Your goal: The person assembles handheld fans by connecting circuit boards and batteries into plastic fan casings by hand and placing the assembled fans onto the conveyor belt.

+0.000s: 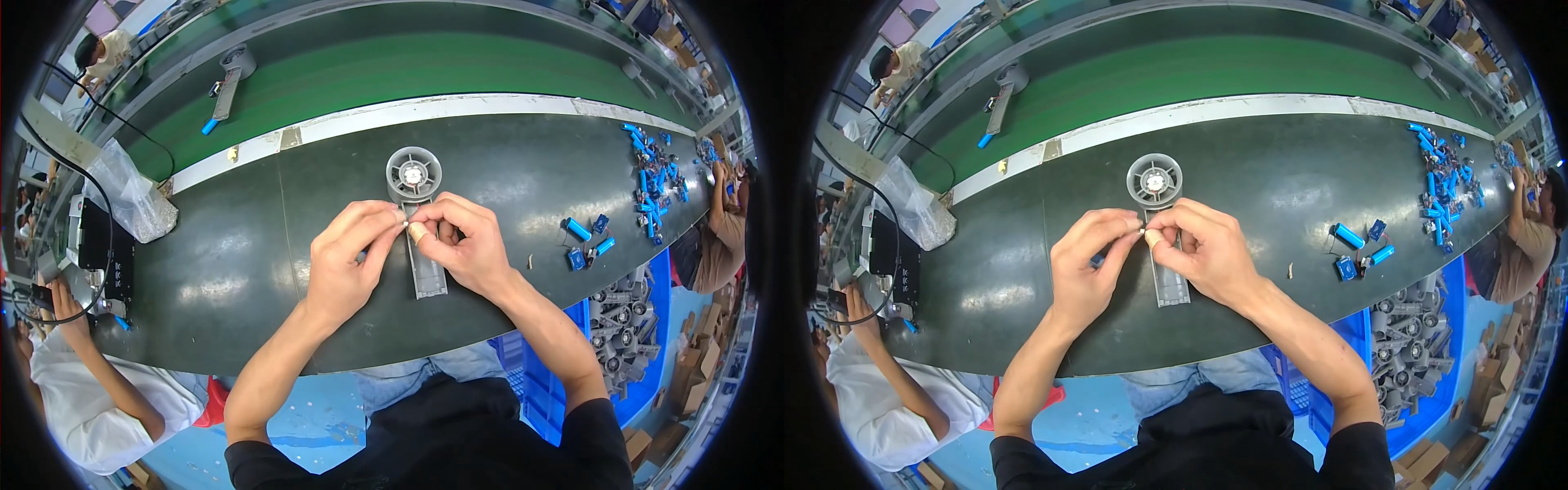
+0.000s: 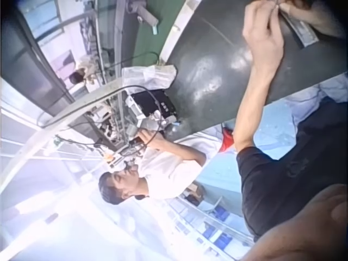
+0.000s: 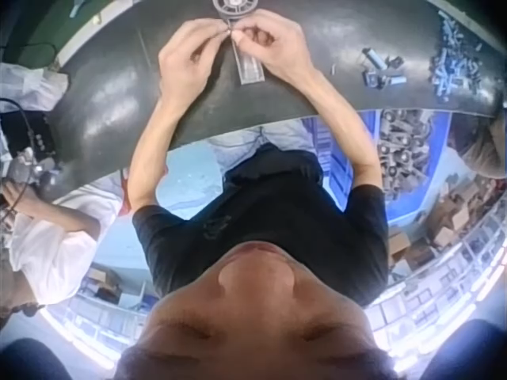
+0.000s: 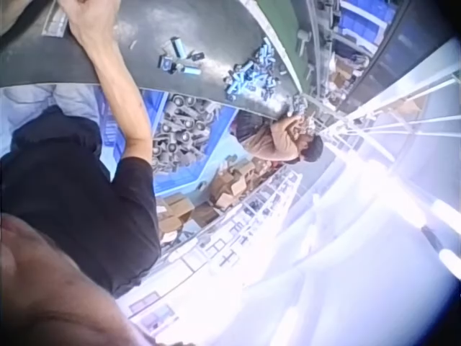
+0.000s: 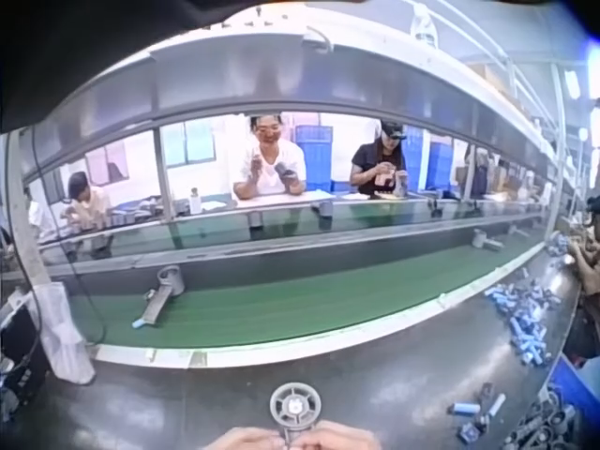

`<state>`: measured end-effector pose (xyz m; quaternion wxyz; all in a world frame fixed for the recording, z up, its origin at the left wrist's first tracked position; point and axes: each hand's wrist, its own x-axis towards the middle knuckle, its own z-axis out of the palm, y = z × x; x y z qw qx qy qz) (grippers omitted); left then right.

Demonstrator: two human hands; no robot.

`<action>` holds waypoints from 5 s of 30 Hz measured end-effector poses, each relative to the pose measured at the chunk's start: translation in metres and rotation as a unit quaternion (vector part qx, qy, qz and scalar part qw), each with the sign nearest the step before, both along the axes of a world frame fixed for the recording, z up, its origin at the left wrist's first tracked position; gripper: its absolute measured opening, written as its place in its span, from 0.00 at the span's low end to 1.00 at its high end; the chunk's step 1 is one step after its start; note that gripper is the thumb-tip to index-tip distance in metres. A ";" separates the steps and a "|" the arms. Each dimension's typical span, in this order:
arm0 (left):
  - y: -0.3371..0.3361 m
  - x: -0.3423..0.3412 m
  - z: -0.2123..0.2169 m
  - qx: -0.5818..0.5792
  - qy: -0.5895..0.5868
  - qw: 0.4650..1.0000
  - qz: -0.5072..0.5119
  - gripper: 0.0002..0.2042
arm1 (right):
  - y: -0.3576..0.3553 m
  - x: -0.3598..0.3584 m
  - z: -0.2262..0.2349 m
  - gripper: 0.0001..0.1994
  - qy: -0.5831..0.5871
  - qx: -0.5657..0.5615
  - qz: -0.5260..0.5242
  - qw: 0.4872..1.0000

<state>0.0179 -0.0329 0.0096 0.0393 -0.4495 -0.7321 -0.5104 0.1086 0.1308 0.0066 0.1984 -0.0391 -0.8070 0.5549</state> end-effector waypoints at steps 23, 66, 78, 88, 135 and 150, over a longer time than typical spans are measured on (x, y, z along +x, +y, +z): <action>-0.007 -0.004 0.001 0.117 -0.375 0.913 -0.105 0.16 | -0.003 0.001 -0.008 0.04 -0.024 -0.113 0.003 0.993; -0.010 -0.014 -0.002 -0.040 -0.135 0.983 -0.120 0.14 | 0.006 -0.003 -0.013 0.08 0.123 0.124 -0.053 0.983; -0.008 -0.015 -0.001 -0.040 -0.128 0.983 -0.125 0.15 | 0.006 -0.006 -0.015 0.10 0.125 0.171 -0.044 0.976; -0.007 -0.013 -0.002 -0.025 -0.137 0.982 -0.128 0.15 | 0.005 -0.004 -0.016 0.10 0.123 0.131 -0.061 0.982; 0.007 -0.012 -0.004 0.022 -0.116 0.993 -0.001 0.11 | -0.006 0.026 0.016 0.28 -0.241 -0.161 -0.068 0.955; 0.106 -0.199 -0.036 0.063 -0.065 0.955 0.282 0.27 | 0.096 -0.226 -0.016 0.24 -0.053 0.065 -0.136 0.987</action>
